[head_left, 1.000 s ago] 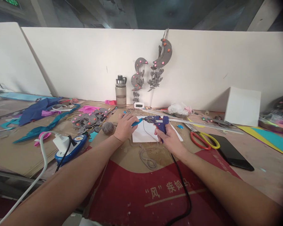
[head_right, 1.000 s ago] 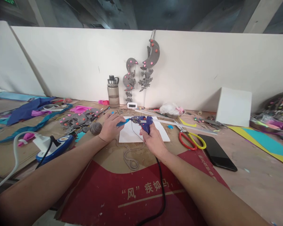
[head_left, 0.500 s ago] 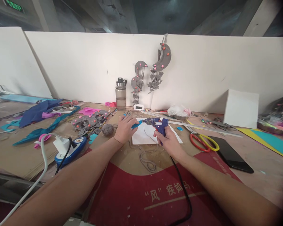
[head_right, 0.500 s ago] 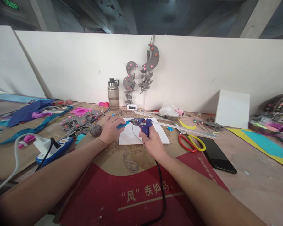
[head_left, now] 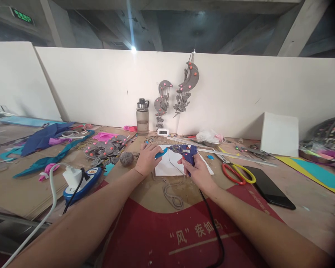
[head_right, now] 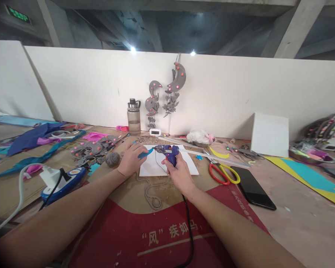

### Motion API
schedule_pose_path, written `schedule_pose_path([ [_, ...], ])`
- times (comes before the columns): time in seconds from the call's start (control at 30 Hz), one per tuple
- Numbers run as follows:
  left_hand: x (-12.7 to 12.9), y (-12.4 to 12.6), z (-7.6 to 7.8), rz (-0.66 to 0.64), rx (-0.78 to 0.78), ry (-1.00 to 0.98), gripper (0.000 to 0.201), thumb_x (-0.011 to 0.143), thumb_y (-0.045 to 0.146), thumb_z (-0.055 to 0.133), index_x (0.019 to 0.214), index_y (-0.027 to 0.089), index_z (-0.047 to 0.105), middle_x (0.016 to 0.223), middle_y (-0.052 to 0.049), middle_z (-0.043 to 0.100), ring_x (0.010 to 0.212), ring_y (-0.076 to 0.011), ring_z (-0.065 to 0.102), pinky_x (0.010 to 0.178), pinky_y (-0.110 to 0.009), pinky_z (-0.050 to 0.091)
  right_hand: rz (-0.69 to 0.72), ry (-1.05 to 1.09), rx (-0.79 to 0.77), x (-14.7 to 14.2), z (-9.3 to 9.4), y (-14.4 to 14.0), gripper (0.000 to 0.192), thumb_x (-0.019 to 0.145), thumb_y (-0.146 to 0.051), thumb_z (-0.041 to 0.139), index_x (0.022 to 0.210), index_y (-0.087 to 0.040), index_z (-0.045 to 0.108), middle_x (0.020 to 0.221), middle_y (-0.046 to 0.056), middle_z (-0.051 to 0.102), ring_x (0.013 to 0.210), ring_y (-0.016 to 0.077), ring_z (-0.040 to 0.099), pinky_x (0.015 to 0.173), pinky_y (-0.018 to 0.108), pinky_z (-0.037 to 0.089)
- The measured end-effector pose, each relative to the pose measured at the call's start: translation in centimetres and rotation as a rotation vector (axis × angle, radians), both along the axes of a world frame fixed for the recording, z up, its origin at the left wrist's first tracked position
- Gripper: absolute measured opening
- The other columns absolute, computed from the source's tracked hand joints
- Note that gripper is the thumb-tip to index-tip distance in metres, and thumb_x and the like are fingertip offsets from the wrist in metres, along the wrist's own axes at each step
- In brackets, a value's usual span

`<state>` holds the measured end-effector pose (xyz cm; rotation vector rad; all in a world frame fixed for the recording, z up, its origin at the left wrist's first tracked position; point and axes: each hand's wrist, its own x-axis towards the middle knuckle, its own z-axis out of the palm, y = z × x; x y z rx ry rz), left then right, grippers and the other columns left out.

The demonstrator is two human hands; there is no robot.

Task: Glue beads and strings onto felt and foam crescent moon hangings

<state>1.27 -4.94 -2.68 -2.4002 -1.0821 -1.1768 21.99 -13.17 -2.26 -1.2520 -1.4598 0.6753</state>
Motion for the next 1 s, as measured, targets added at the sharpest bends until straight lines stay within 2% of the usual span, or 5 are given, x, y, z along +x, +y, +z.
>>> schedule_pose_path([
  [0.17,0.1,-0.1,0.0,0.009,-0.02,-0.022,0.013,0.079,0.012,0.059,0.085,0.023,0.061,0.093,-0.002,0.071,0.093,-0.0213,0.061,0.088,-0.04,0.034,-0.011,0.055,-0.004,0.0,0.0,0.0,0.03,0.083,-0.043,0.058,0.104,-0.022,0.053,0.083,0.003,0.068,0.055,0.0128,0.057,0.046,0.025,0.046],
  [0.3,0.1,-0.1,0.0,0.013,-0.033,-0.029,0.013,0.079,0.012,0.059,0.085,0.023,0.061,0.093,-0.003,0.071,0.092,-0.0215,0.061,0.089,-0.04,0.034,-0.017,0.049,-0.003,0.0,0.0,0.0,0.029,0.083,-0.043,0.058,0.103,-0.022,0.053,0.071,0.0,0.064,0.056,0.014,0.057,0.047,0.025,0.045],
  [0.6,0.1,-0.1,-0.2,0.005,-0.002,-0.033,0.014,0.078,0.011,0.06,0.085,0.023,0.062,0.091,-0.002,0.07,0.091,-0.0216,0.061,0.087,-0.04,0.035,-0.011,0.03,-0.011,-0.2,0.6,-0.5,0.029,0.084,-0.046,0.056,0.097,-0.019,0.054,0.064,-0.003,0.057,0.049,0.0117,0.051,0.049,0.026,0.044],
  [0.83,-0.1,0.1,-0.3,0.016,0.019,-0.014,0.014,0.079,0.011,0.058,0.086,0.023,0.061,0.092,-0.003,0.07,0.092,-0.0219,0.06,0.092,-0.042,0.034,0.018,0.092,-0.014,-0.2,0.5,-0.4,0.033,0.083,-0.045,0.057,0.105,-0.021,0.05,0.098,0.005,0.067,0.062,0.0127,0.059,0.048,0.025,0.046],
  [1.0,-0.2,0.1,-0.3,0.006,0.038,-0.012,0.013,0.08,0.012,0.059,0.086,0.023,0.061,0.095,-0.002,0.07,0.093,-0.0212,0.06,0.093,-0.041,0.033,0.026,0.042,-0.021,-0.3,1.0,-0.8,0.031,0.084,-0.046,0.054,0.099,-0.018,0.052,0.079,0.002,0.064,0.052,0.0102,0.051,0.049,0.025,0.042],
])
